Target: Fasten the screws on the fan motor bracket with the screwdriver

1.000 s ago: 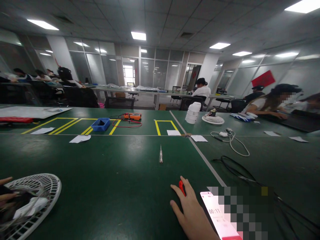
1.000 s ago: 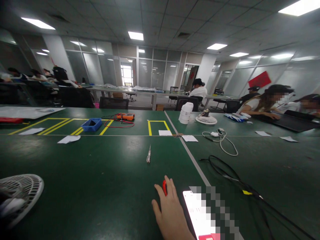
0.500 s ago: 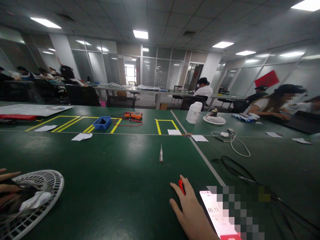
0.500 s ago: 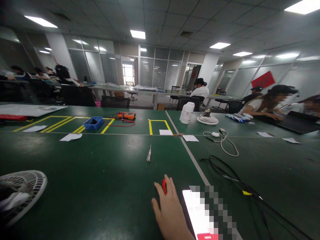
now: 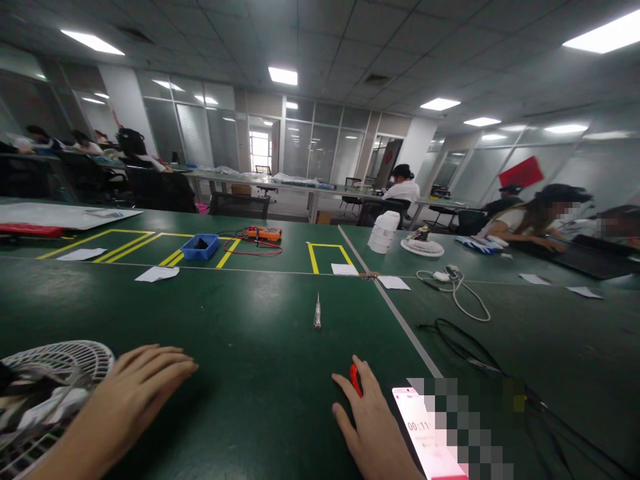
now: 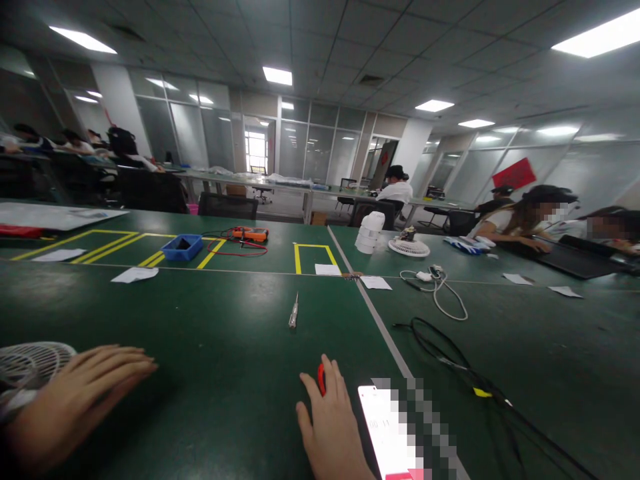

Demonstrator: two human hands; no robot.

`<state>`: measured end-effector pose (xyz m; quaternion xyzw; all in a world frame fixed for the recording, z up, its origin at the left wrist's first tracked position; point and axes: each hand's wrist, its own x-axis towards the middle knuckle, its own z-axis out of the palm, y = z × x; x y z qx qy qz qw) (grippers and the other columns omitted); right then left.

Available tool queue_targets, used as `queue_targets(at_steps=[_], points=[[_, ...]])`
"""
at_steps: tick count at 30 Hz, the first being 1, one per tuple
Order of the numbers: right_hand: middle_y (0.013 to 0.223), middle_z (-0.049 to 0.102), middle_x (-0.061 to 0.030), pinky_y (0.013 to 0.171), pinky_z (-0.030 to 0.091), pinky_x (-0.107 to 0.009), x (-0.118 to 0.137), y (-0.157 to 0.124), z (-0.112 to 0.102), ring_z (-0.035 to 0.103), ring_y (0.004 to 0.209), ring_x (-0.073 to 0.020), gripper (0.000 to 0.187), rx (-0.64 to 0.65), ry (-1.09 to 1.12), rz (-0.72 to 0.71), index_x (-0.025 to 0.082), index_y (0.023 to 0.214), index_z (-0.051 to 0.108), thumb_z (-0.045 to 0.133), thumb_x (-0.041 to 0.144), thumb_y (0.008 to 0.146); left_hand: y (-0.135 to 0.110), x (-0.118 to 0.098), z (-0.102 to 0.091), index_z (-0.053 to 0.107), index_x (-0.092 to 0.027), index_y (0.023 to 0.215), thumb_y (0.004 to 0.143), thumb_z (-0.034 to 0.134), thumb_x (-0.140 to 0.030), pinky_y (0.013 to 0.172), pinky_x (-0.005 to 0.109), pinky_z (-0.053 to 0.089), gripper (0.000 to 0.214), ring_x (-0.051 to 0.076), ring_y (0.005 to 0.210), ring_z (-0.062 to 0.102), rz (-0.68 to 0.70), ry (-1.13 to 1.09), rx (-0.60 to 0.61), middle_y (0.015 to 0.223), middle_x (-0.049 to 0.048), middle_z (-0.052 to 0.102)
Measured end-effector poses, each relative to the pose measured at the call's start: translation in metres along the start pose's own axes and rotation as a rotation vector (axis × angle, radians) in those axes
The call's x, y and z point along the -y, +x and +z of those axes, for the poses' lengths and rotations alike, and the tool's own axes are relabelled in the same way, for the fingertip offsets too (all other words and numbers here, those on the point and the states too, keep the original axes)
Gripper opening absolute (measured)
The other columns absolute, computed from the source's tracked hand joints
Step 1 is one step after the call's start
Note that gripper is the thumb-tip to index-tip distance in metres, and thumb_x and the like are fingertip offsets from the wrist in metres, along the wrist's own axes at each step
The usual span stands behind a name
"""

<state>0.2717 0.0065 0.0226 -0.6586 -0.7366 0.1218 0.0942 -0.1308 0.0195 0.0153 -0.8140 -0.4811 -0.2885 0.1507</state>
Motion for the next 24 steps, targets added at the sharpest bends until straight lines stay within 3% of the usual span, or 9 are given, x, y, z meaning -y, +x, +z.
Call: queue_targets(at_steps=[2,6,10,14,17,20,24], points=[[0.166,0.029,-0.0162,0.119,0.031,-0.052,0.001,0.0,-0.001,0.024,0.152,-0.0373,0.045,0.012,-0.007,-0.001,0.021,0.141,0.062,0.051,0.031,0.098,0.011,-0.031,0.021,0.071,-0.036,0.111,0.101,0.048,-0.039,0.094,0.037,0.05,0.025,0.016,0.093,0.072,0.084,-0.024,0.05,0.103,-0.0052,0.077],[0.166,0.031,-0.0167,0.119,0.03,-0.053,0.002,0.0,0.0,0.023,0.152,-0.0367,0.045,0.017,-0.044,-0.017,0.021,0.142,0.061,0.049,0.028,0.098,0.03,-0.1,0.056,0.071,-0.03,0.109,0.101,0.049,-0.022,0.097,0.039,0.049,0.025,0.016,0.093,0.07,0.035,-0.205,0.148,0.1,-0.0026,0.076],[0.164,0.034,-0.018,0.119,0.029,-0.054,0.001,0.0,0.003,0.027,0.151,-0.0373,0.045,-0.015,-0.058,-0.044,0.02,0.14,0.063,0.049,0.025,0.098,0.041,-0.14,0.078,0.069,-0.032,0.118,0.102,0.05,-0.025,0.1,0.042,0.051,0.027,0.017,0.1,0.07,0.049,-0.234,0.171,0.106,-0.0018,0.078],[0.163,0.035,-0.0197,0.12,0.028,-0.052,0.0,0.001,0.004,0.028,0.15,-0.0377,0.045,-0.016,-0.044,-0.051,0.018,0.139,0.063,0.05,0.023,0.097,0.044,-0.155,0.089,0.054,-0.031,0.141,0.098,0.056,-0.046,0.107,0.052,0.049,0.045,0.026,0.129,0.06,0.073,-0.227,0.204,0.138,0.0011,0.066],[0.163,0.034,-0.0205,0.12,0.028,-0.052,0.0,0.002,0.004,0.027,0.15,-0.0382,0.046,0.001,-0.059,-0.046,0.018,0.14,0.063,0.05,0.024,0.097,0.042,-0.158,0.09,0.042,-0.032,0.151,0.097,0.051,-0.06,0.114,0.055,0.045,0.061,0.029,0.141,0.05,0.115,-0.22,0.314,0.153,0.0016,0.053],[0.164,0.033,-0.0205,0.12,0.029,-0.053,-0.001,0.002,0.005,0.027,0.151,-0.0377,0.046,0.007,-0.081,-0.044,0.019,0.141,0.062,0.05,0.026,0.097,0.039,-0.157,0.087,0.035,-0.034,0.154,0.098,0.046,-0.061,0.119,0.056,0.04,0.063,0.029,0.147,0.042,0.113,-0.245,0.423,0.159,0.0014,0.044],[0.163,0.034,-0.0207,0.119,0.03,-0.054,-0.002,0.001,0.006,0.027,0.15,-0.0383,0.046,-0.016,-0.078,-0.052,0.02,0.14,0.063,0.05,0.026,0.096,0.038,-0.151,0.081,0.029,-0.037,0.156,0.099,0.047,-0.058,0.121,0.057,0.038,0.064,0.029,0.15,0.038,0.126,-0.295,0.468,0.161,0.0018,0.039]])
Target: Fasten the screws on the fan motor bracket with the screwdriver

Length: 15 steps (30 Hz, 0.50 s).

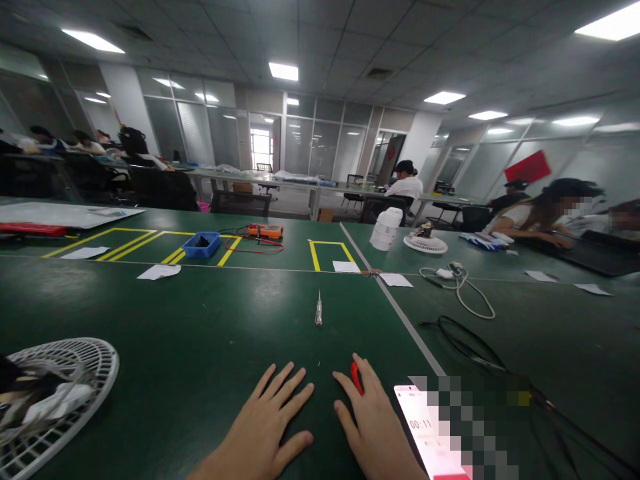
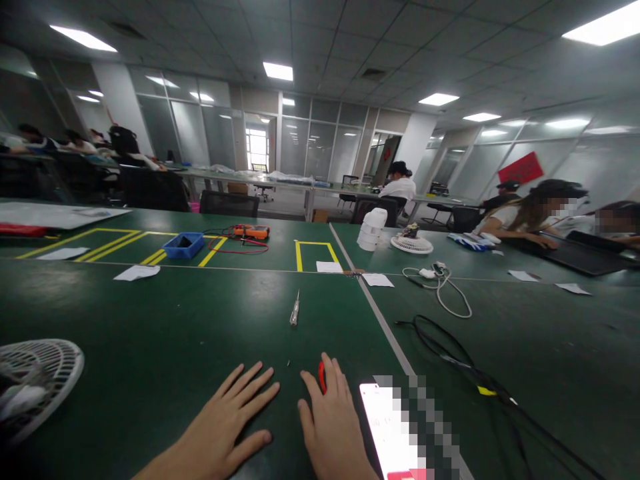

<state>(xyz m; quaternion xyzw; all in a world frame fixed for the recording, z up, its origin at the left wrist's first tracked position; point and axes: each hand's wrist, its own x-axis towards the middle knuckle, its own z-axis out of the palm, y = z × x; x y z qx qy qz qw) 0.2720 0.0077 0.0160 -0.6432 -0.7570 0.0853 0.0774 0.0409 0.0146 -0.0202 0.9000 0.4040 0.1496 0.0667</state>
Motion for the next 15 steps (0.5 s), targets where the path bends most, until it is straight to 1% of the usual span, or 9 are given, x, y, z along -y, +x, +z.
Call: queue_targets(at_steps=[6,10,13,15], points=[[0.161,0.037,-0.0209,0.116,0.035,-0.057,-0.005,0.0,0.007,0.03,0.149,-0.0402,0.045,-0.061,0.028,-0.009,0.02,0.137,0.065,0.053,0.028,0.095,-0.011,0.009,-0.005,0.025,-0.038,0.157,0.099,0.049,-0.054,0.116,0.06,0.043,0.064,0.03,0.148,0.04,0.053,-0.008,0.011,0.161,0.0025,0.037],[0.159,0.041,-0.0203,0.113,0.038,-0.062,-0.011,0.0,0.014,0.032,0.148,-0.0423,0.043,-0.134,0.013,-0.059,0.022,0.134,0.067,0.055,0.029,0.094,-0.019,0.009,-0.012,0.026,-0.038,0.156,0.1,0.048,-0.052,0.114,0.058,0.046,0.062,0.029,0.147,0.042,0.051,0.013,0.015,0.16,0.002,0.038],[0.157,0.045,-0.0198,0.113,0.037,-0.066,-0.011,0.001,0.015,0.034,0.147,-0.0432,0.041,-0.19,-0.022,-0.091,0.023,0.132,0.068,0.057,0.028,0.093,-0.019,0.008,-0.014,0.029,-0.036,0.156,0.1,0.049,-0.052,0.114,0.058,0.046,0.061,0.03,0.146,0.043,0.056,0.019,0.0,0.16,0.0029,0.04],[0.156,0.047,-0.0188,0.114,0.033,-0.068,-0.009,0.001,0.014,0.033,0.147,-0.0428,0.04,-0.221,-0.047,-0.11,0.024,0.131,0.069,0.057,0.029,0.094,-0.018,0.009,-0.013,0.031,-0.036,0.155,0.1,0.05,-0.052,0.114,0.058,0.046,0.061,0.03,0.146,0.044,0.066,0.018,-0.004,0.16,0.0034,0.04]])
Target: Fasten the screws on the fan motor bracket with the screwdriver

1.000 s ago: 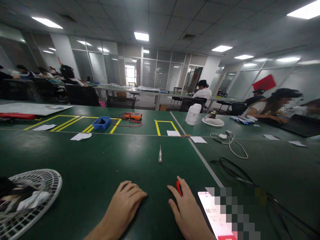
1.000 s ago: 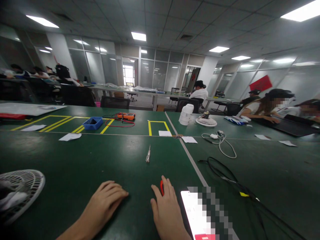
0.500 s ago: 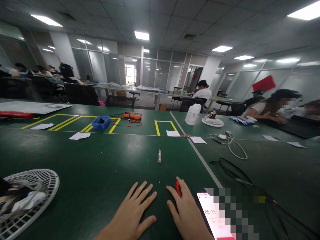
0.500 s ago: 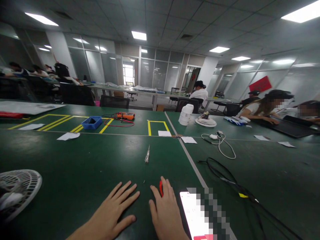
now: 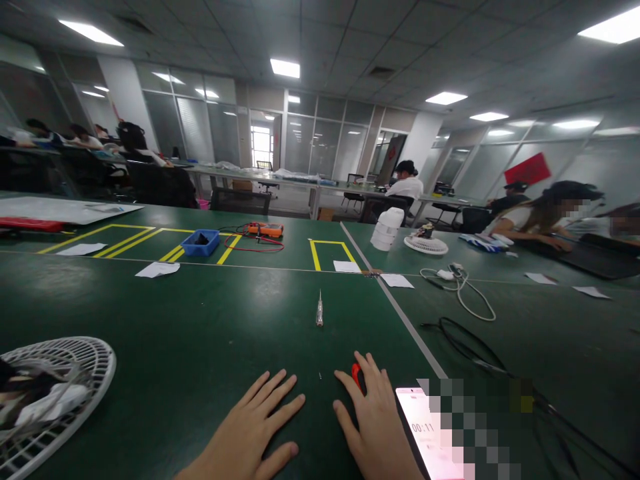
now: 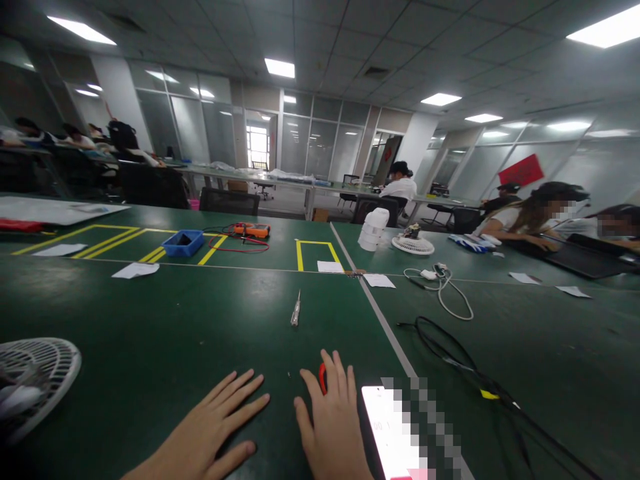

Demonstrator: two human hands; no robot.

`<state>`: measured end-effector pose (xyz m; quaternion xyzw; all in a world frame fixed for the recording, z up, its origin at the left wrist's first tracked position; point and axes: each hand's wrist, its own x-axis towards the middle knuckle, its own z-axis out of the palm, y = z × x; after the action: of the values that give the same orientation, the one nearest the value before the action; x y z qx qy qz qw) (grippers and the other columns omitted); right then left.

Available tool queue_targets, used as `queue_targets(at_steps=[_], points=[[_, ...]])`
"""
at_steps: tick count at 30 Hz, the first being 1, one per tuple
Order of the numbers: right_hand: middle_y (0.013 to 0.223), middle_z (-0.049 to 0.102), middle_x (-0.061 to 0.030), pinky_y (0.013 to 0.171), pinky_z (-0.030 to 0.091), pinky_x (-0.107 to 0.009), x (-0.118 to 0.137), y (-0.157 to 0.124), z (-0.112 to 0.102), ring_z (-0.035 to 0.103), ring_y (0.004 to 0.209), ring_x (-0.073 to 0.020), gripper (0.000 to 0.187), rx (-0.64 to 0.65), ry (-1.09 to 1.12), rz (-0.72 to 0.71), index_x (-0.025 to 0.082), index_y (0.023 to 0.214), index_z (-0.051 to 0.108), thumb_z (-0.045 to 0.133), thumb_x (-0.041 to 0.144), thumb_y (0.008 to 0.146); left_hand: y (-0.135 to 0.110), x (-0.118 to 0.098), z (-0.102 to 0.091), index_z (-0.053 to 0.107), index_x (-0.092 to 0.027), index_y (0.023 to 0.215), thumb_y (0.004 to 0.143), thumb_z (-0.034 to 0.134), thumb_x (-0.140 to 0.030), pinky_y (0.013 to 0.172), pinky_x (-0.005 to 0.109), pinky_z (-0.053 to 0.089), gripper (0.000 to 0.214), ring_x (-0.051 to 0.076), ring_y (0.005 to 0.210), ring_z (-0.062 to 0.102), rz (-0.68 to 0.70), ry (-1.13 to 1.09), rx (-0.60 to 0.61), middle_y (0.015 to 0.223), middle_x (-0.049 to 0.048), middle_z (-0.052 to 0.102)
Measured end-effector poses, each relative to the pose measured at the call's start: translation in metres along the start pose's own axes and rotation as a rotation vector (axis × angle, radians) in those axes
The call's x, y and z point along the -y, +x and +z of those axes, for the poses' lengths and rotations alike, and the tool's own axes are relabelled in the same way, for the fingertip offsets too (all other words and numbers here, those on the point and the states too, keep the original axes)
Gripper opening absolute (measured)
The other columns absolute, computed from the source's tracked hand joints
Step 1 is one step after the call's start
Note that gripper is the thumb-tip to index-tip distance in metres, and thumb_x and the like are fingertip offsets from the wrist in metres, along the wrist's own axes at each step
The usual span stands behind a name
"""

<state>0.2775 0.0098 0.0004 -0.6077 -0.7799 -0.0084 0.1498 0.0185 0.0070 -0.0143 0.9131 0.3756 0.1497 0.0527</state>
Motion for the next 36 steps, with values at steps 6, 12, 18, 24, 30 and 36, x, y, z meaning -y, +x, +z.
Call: queue_targets(at_steps=[6,12,18,24,30,36], points=[[0.16,0.041,-0.0157,0.113,0.02,-0.078,0.011,0.002,-0.002,0.029,0.149,-0.043,0.048,0.055,-0.081,-0.1,0.031,0.142,0.06,0.055,0.044,0.097,0.001,0.002,0.004,0.032,-0.035,0.155,0.1,0.046,-0.054,0.112,0.061,0.048,0.06,0.032,0.146,0.043,0.011,0.016,0.038,0.16,0.005,0.04],[0.16,0.041,-0.0129,0.114,0.016,-0.078,0.015,0.003,-0.002,0.029,0.15,-0.0409,0.046,0.156,-0.121,-0.082,0.032,0.143,0.059,0.052,0.043,0.098,0.0,0.0,0.002,0.032,-0.035,0.155,0.099,0.052,-0.05,0.114,0.059,0.046,0.061,0.031,0.146,0.043,0.001,-0.021,-0.002,0.159,0.0045,0.041],[0.162,0.034,-0.0105,0.116,0.009,-0.077,0.015,0.005,-0.001,0.024,0.151,-0.0415,0.057,0.211,-0.132,-0.05,0.028,0.151,0.047,0.048,0.051,0.099,-0.001,0.003,0.006,0.025,-0.036,0.157,0.098,0.055,-0.049,0.115,0.058,0.044,0.067,0.03,0.147,0.042,0.01,-0.027,-0.025,0.16,0.0051,0.039],[0.161,0.036,-0.0111,0.114,0.004,-0.08,0.017,0.008,-0.001,0.025,0.151,-0.0429,0.057,0.204,-0.111,-0.045,0.024,0.15,0.049,0.049,0.05,0.099,-0.001,0.003,0.006,0.025,-0.036,0.157,0.098,0.055,-0.049,0.117,0.055,0.042,0.066,0.029,0.147,0.042,0.019,-0.018,-0.035,0.16,0.0044,0.04],[0.162,0.034,-0.011,0.115,-0.002,-0.078,0.019,0.026,-0.006,0.024,0.152,-0.0392,0.059,0.167,-0.07,-0.145,0.021,0.154,0.043,0.049,0.046,0.101,0.0,0.002,0.004,0.025,-0.037,0.157,0.098,0.053,-0.051,0.114,0.059,0.045,0.067,0.031,0.146,0.044,0.006,-0.013,-0.001,0.159,0.0052,0.04],[0.158,0.043,-0.01,0.119,-0.006,-0.07,0.023,0.032,-0.002,0.026,0.152,-0.0337,0.054,0.196,-0.01,-0.215,0.021,0.15,0.048,0.048,0.045,0.102,-0.002,0.006,0.012,0.018,-0.036,0.158,0.098,0.054,-0.05,0.117,0.056,0.043,0.071,0.03,0.146,0.044,0.028,-0.024,-0.055,0.16,0.005,0.04]])
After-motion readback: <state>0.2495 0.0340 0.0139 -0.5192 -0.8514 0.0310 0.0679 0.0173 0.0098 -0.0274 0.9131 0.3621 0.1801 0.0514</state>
